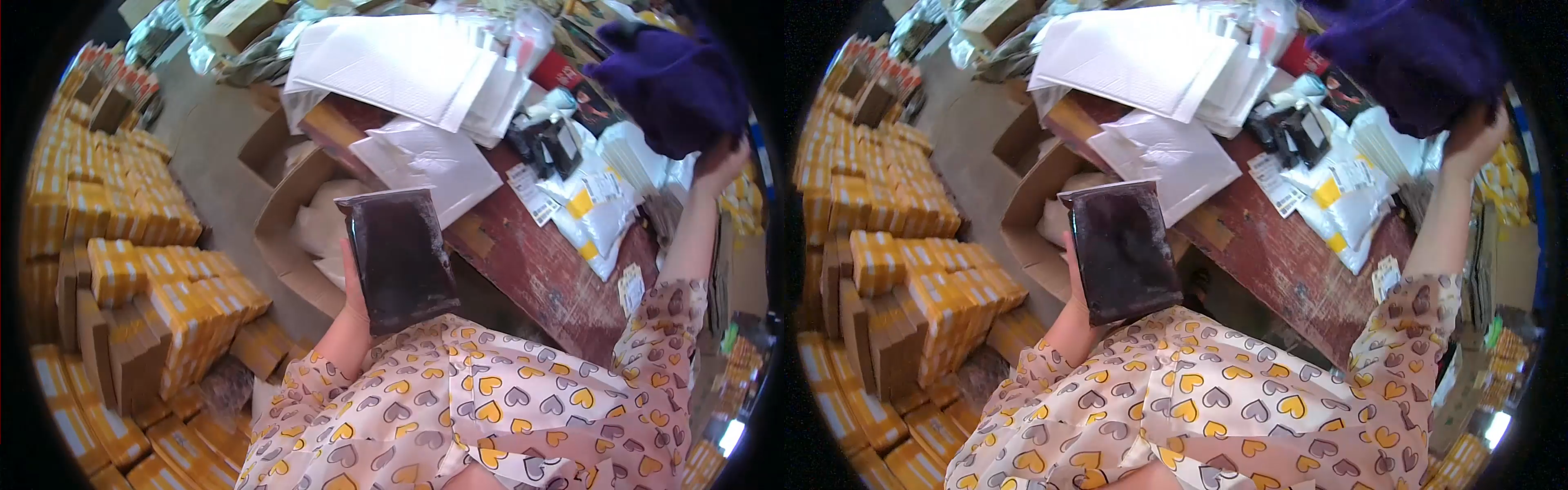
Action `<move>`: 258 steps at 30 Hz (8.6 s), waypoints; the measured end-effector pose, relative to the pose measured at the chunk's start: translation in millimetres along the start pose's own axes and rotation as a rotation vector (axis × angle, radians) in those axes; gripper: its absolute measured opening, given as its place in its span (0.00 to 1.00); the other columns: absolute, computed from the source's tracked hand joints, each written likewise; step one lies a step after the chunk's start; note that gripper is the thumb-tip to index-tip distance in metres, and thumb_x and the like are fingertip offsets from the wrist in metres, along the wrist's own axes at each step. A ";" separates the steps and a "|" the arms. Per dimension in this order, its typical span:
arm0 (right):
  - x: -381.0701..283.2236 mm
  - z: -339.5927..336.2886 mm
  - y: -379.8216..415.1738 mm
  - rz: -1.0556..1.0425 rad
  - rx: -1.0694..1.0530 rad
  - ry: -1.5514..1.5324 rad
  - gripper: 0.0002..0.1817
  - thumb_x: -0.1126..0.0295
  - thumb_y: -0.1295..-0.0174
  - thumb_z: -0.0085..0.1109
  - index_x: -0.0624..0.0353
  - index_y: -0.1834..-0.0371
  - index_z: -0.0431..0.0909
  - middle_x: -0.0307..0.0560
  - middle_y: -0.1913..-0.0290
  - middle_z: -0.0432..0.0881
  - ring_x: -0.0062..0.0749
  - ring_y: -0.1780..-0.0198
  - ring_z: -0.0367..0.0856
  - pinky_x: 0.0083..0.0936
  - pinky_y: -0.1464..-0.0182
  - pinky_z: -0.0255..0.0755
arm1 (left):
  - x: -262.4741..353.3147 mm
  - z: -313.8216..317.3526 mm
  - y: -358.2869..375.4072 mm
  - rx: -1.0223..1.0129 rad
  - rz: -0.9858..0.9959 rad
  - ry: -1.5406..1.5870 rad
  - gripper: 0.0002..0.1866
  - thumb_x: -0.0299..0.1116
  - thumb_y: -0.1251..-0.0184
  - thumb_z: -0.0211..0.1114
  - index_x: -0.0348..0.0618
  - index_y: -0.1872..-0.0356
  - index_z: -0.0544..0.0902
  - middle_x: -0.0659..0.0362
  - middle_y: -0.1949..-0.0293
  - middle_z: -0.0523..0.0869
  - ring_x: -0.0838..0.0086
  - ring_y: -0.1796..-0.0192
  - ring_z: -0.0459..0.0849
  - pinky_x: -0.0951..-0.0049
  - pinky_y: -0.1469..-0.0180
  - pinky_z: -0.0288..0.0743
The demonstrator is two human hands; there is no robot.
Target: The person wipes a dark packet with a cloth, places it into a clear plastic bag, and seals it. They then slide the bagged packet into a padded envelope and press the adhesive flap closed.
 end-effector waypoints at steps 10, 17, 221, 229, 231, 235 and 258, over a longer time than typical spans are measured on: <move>93.2 -203.5 76.7 0.906 -0.356 -0.489 0.22 0.65 0.44 0.49 0.65 0.47 0.67 0.47 0.52 0.74 0.34 0.51 0.73 0.26 0.49 0.67 | -60.4 -65.7 -24.7 0.266 -0.397 -0.163 0.29 0.46 0.43 0.54 0.39 0.43 0.66 0.50 0.47 0.74 0.59 0.47 0.74 0.57 0.41 0.65; -138.5 -86.5 289.5 0.222 -1.123 -0.006 0.30 0.68 0.63 0.67 0.56 0.51 0.70 0.59 0.42 0.62 0.55 0.41 0.60 0.43 0.42 0.58 | -115.9 -43.3 -55.5 0.168 -0.268 -0.405 0.22 0.27 0.44 0.55 0.38 0.47 0.67 0.54 0.52 0.76 0.65 0.52 0.77 0.64 0.47 0.71; -181.7 -84.3 287.1 0.089 -1.662 -0.326 0.36 0.81 0.58 0.54 0.55 0.39 0.61 0.55 0.36 0.57 0.46 0.38 0.63 0.29 0.38 0.59 | -7.0 -43.3 -13.8 0.146 0.060 -0.080 0.25 0.43 0.43 0.56 0.41 0.46 0.67 0.53 0.48 0.74 0.62 0.48 0.74 0.57 0.43 0.66; -174.4 -55.1 202.3 0.160 -0.833 -0.275 0.31 0.81 0.59 0.54 0.60 0.45 0.67 0.56 0.39 0.59 0.45 0.37 0.58 0.35 0.36 0.51 | -2.6 27.3 -40.0 -0.052 0.143 0.054 0.23 0.38 0.41 0.57 0.42 0.45 0.67 0.54 0.46 0.73 0.62 0.43 0.70 0.57 0.37 0.59; -201.2 -42.2 217.6 -0.035 -0.766 -0.219 0.27 0.80 0.60 0.55 0.55 0.50 0.72 0.55 0.43 0.62 0.49 0.42 0.62 0.37 0.40 0.56 | -29.3 30.9 -41.2 -0.017 0.057 0.263 0.23 0.36 0.42 0.58 0.42 0.45 0.67 0.55 0.48 0.73 0.63 0.45 0.71 0.59 0.40 0.62; -249.0 -50.5 259.8 -0.249 -0.862 -0.321 0.24 0.77 0.63 0.59 0.45 0.56 0.76 0.48 0.50 0.66 0.45 0.52 0.67 0.35 0.50 0.63 | -19.9 30.7 -35.3 -0.044 0.033 0.271 0.22 0.38 0.41 0.56 0.43 0.45 0.68 0.56 0.49 0.74 0.64 0.46 0.73 0.59 0.41 0.64; -94.4 53.1 154.1 1.264 -1.012 -0.970 0.18 0.67 0.45 0.50 0.65 0.54 0.73 0.48 0.60 0.79 0.32 0.60 0.79 0.25 0.55 0.72 | 105.9 -61.1 95.1 0.225 0.407 -0.208 0.24 0.44 0.48 0.60 0.42 0.51 0.74 0.55 0.54 0.80 0.61 0.52 0.78 0.59 0.47 0.71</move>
Point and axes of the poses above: each hand's wrist, its own y-axis away from the middle knuckle, its own z-axis out of the palm, x = y × z, the point moved 7 cm from there along -y, towards the middle knuckle
